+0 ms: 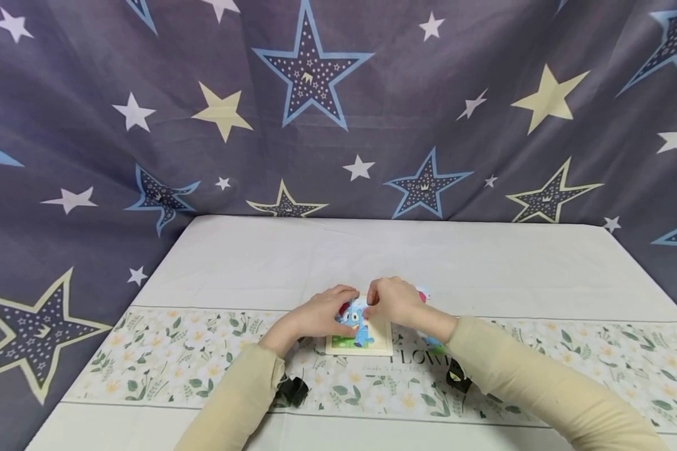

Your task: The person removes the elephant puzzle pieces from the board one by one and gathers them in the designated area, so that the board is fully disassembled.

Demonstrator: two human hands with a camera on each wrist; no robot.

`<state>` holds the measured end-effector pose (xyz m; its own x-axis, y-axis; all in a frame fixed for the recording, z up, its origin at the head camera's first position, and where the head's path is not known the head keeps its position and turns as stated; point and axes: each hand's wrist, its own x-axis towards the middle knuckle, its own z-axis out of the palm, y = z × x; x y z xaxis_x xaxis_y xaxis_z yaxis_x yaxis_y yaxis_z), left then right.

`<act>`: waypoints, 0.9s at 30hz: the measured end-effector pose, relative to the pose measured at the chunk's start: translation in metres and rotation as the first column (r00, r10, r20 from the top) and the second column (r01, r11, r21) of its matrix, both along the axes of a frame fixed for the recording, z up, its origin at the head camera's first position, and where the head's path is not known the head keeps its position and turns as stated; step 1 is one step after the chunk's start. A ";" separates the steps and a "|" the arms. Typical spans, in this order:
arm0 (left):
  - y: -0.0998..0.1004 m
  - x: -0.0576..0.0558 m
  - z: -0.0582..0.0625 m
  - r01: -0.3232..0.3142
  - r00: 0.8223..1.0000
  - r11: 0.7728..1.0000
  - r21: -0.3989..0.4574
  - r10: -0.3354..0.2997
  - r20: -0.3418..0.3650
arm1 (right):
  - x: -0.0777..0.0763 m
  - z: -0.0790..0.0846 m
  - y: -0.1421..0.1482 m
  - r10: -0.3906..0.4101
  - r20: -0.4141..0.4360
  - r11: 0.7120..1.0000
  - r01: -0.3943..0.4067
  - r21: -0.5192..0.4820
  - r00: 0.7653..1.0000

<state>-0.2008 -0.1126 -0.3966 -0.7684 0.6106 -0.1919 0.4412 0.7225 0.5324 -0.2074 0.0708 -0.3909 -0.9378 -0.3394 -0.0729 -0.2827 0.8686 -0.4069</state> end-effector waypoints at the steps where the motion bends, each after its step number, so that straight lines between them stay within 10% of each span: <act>1: -0.001 0.001 0.002 -0.001 1.000 1.000 0.010 0.001 0.005 | 0.000 0.000 0.000 -0.004 0.004 1.000 0.004 -0.004 1.000; 27: -0.013 0.010 0.002 -0.031 0.999 0.999 -0.016 0.030 -0.041 | 0.002 -0.003 -0.006 -0.031 -0.026 0.997 0.029 -0.073 0.999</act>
